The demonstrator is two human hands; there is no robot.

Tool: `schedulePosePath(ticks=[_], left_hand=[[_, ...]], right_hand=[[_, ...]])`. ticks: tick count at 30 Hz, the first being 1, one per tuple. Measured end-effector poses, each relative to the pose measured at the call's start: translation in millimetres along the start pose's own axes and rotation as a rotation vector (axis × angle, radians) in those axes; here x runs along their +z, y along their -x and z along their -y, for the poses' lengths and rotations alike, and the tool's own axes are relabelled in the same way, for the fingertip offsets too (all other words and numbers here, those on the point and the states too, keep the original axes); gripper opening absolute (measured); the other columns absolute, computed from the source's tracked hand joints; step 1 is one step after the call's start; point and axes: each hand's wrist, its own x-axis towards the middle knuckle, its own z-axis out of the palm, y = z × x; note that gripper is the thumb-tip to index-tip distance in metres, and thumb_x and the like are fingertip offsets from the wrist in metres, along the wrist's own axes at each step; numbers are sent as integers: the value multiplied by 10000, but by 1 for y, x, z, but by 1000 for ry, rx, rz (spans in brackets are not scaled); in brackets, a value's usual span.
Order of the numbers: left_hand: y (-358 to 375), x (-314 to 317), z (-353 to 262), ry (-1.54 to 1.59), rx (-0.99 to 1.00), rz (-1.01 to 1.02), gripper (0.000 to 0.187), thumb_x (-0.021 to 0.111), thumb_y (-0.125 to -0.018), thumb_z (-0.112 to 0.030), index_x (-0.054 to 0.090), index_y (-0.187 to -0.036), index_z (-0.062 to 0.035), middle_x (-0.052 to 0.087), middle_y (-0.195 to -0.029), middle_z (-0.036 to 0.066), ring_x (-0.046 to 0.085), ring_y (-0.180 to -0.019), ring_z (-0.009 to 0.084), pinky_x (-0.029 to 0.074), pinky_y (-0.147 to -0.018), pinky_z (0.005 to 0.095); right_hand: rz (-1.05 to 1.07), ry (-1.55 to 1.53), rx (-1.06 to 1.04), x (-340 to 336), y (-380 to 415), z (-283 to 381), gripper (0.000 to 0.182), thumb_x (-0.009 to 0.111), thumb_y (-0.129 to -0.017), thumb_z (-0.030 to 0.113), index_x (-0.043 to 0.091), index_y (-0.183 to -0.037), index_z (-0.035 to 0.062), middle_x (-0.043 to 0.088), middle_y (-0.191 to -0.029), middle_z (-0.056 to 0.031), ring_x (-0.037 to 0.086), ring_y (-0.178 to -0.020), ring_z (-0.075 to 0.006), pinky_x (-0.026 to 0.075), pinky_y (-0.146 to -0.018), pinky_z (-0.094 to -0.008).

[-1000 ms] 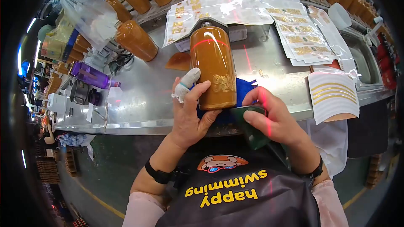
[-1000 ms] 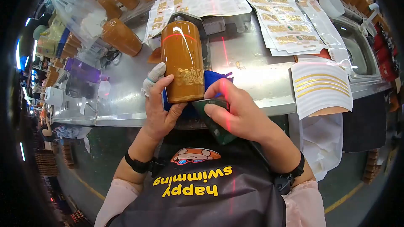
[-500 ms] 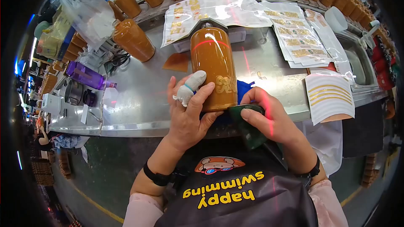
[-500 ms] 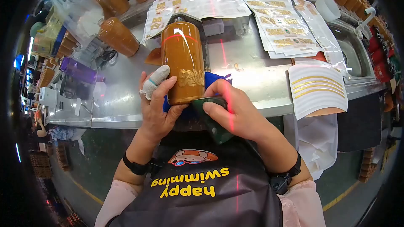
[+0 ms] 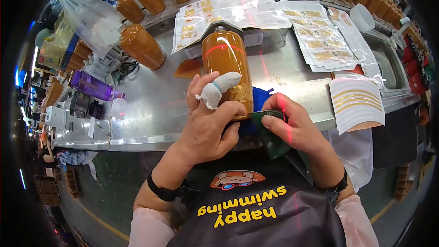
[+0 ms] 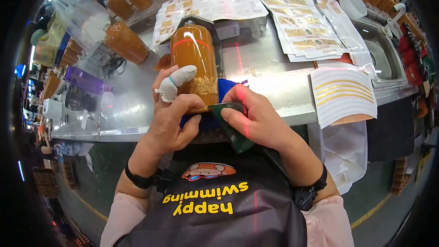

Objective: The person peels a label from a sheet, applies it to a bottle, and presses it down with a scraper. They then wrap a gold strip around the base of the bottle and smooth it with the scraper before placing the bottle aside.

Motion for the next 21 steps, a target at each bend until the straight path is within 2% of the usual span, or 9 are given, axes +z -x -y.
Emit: schedulePosePath(ticks=[21], left_hand=[[-6, 1, 0, 62, 26, 31, 235, 672, -679, -75, 597, -893, -141, 501, -1345, 177, 360, -1318, 410, 164, -1146, 543]], right_hand=[[8, 59, -39, -1, -4, 1, 185, 648, -892, 128, 554, -982, -1, 585, -772, -60, 527, -698, -118, 451, -623, -291]])
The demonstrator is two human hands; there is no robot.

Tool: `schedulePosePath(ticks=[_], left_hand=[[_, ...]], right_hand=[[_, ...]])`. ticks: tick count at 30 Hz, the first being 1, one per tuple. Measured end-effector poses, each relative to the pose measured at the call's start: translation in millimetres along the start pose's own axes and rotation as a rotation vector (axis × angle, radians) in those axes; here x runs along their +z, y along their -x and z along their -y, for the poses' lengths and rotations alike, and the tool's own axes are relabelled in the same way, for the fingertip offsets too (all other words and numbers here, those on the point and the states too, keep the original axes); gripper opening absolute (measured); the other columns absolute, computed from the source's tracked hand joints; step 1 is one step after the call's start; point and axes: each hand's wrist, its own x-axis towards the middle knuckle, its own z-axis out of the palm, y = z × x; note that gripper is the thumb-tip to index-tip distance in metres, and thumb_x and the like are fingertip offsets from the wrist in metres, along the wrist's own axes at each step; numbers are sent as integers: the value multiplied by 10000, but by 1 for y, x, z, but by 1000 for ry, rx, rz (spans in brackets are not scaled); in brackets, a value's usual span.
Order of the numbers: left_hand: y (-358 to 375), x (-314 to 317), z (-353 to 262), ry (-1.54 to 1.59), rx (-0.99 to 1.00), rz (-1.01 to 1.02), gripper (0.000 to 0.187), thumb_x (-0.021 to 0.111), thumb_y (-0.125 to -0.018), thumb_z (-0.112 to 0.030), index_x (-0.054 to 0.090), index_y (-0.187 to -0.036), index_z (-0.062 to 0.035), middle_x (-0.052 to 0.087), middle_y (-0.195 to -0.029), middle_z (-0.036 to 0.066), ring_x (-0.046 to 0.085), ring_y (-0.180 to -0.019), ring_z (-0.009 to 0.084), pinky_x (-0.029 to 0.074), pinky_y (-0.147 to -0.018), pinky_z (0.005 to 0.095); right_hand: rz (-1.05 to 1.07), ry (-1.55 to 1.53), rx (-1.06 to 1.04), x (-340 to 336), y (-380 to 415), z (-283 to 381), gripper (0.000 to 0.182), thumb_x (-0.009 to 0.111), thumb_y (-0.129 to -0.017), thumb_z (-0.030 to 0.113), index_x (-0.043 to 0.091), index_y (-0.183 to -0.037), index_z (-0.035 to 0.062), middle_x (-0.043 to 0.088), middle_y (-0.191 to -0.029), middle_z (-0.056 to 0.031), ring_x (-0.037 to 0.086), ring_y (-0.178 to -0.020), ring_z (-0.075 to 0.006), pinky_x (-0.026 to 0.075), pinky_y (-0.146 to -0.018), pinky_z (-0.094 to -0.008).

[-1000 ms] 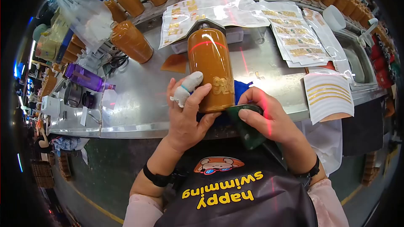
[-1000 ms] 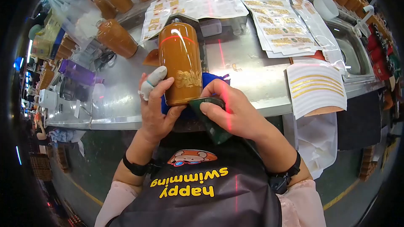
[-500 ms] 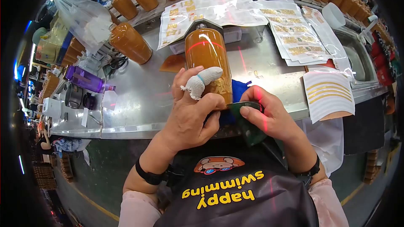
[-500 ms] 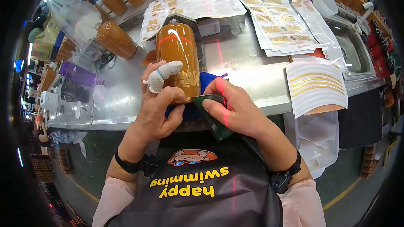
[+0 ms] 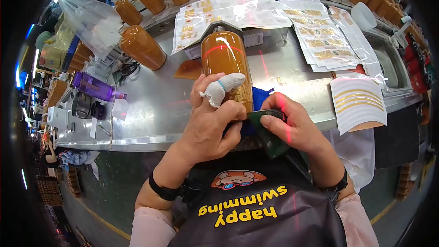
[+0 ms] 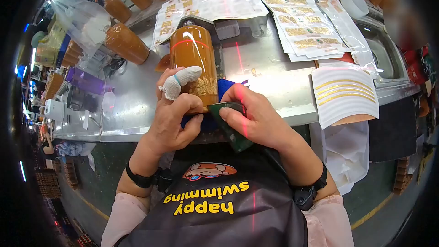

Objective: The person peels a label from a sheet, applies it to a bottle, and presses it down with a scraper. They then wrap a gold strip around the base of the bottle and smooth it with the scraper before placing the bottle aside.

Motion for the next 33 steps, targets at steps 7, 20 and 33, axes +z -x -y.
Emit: schedulePosePath(ticks=[7, 20, 33], left_hand=[[8, -1, 7, 137, -37, -83, 365, 681, -666, -30, 563, -1001, -113, 476, -1362, 203, 379, -1276, 412, 241, -1096, 504], [21, 11, 21, -249, 46, -198, 626, 797, -710, -242, 530, -1271, -163, 467, -1402, 137, 423, -1282, 356, 198, -1132, 555], [31, 31, 33, -31, -127, -306, 843, 816, -730, -346, 411, -1415, -70, 418, -1442, 215, 394, -1291, 423, 205, -1117, 570]], right_hand=[[57, 8, -7, 0, -3, 5, 198, 647, -889, 148, 554, -987, 3, 594, -769, -77, 548, -709, -128, 456, -631, -305], [54, -25, -43, 6, -8, 12, 206, 641, -916, 115, 606, -1097, 23, 644, -829, -43, 552, -728, -73, 464, -633, -262], [-91, 497, -519, 11, -4, 4, 244, 540, -827, -106, 606, -1036, 2, 471, -1372, -262, 566, -1115, -364, 478, -942, -384]])
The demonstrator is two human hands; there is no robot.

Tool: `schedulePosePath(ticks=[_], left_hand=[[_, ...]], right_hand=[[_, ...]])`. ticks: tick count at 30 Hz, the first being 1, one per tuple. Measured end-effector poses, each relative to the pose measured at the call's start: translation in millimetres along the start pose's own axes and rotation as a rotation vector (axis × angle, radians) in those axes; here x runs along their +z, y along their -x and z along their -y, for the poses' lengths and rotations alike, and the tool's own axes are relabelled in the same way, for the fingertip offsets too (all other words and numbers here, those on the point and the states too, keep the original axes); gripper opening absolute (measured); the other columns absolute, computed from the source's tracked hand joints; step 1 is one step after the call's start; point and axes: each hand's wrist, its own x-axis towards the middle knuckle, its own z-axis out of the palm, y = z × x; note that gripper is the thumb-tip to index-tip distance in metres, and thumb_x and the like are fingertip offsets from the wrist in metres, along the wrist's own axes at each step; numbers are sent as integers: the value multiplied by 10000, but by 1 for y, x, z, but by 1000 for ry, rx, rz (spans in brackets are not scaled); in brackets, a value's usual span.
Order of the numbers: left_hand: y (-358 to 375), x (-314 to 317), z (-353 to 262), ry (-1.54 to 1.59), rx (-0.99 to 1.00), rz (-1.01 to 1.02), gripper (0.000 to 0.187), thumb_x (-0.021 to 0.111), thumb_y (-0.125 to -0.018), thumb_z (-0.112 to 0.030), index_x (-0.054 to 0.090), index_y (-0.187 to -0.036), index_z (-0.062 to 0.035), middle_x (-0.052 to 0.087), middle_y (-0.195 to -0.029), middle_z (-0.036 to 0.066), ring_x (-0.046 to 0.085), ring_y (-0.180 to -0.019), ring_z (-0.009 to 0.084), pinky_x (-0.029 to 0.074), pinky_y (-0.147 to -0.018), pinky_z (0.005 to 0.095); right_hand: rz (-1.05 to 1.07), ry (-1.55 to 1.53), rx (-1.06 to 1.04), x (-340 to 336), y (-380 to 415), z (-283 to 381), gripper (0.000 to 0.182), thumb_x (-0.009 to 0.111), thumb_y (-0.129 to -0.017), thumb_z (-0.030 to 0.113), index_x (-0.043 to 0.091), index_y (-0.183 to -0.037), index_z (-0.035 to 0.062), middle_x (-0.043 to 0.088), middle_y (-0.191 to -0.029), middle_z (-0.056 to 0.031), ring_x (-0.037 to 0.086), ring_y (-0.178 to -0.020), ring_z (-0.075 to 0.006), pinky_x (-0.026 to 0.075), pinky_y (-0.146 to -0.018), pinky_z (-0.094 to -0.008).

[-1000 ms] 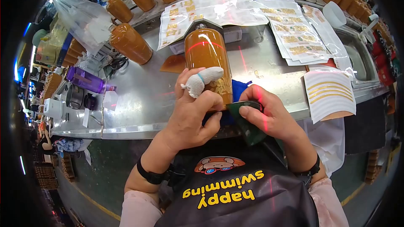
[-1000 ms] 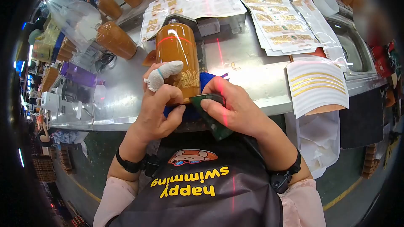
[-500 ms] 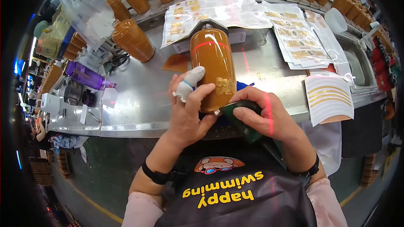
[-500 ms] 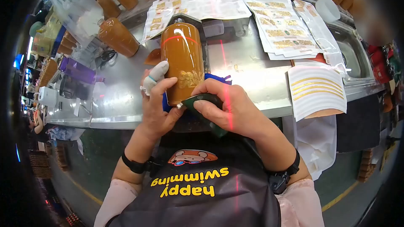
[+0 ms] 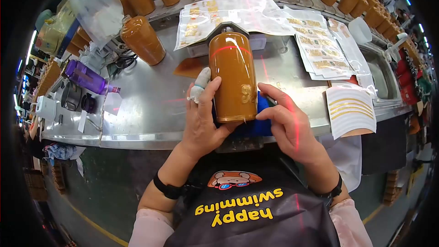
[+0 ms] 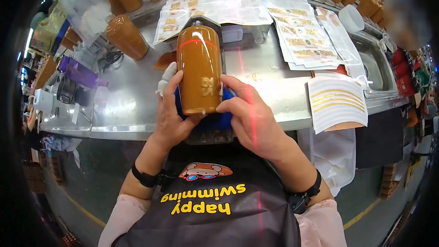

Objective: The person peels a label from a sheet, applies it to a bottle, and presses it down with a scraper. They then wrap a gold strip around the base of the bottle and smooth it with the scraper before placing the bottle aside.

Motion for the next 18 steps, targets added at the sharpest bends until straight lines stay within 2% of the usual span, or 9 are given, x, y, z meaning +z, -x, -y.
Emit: schedulePosePath(ticks=[1, 5, 8, 11, 14, 18], left_hand=[[-1, -4, 0, -56, 27, 31, 852, 814, -729, -350, 408, -1426, -75, 420, -1443, 212, 401, -1289, 413, 202, -1119, 568], [-11, -19, -12, -310, 150, 92, 879, 805, -726, -366, 401, -1460, -99, 428, -1448, 199, 422, -1288, 374, 190, -1131, 557], [-10, -16, -14, -257, 121, 105, 859, 811, -743, -320, 403, -1448, -49, 421, -1468, 209, 405, -1346, 382, 173, -1149, 546], [-6, -13, -11, -99, 51, 97, 834, 786, -767, -288, 393, -1456, -33, 389, -1484, 229, 369, -1372, 386, 182, -1156, 513], [-2, -11, -8, 60, 0, 83, 827, 768, -756, -325, 406, -1453, -68, 343, -1501, 225, 361, -1343, 388, 182, -1147, 520], [1, -11, 0, 337, -64, 115, 833, 747, -790, -336, 367, -1474, -53, 302, -1528, 229, 272, -1411, 392, 164, -1164, 499]], right_hand=[[4, -55, 60, 2, -1, 4, 143, 603, -829, -50, 593, -961, 3, 474, -1345, -273, 524, -1166, -401, 446, -982, -407], [19, 51, 140, 4, -11, 20, 138, 680, -819, 38, 592, -920, 4, 503, -1277, -253, 537, -1134, -393, 452, -959, -415], [7, 27, 233, 8, -11, 18, 139, 696, -828, 75, 591, -885, 4, 517, -1234, -240, 542, -1117, -382, 454, -941, -418], [-18, -54, 262, 8, -8, 11, 113, 677, -846, 72, 592, -864, 1, 522, -1217, -232, 552, -1095, -365, 461, -916, -413], [1, -142, 295, 1, -11, 16, 91, 660, -856, 63, 594, -861, 1, 524, -1212, -224, 561, -1080, -349, 466, -898, -401], [43, -165, 283, -7, -14, 18, 96, 633, -887, 101, 608, -884, 8, 527, -1214, -215, 569, -1077, -321, 470, -891, -392]])
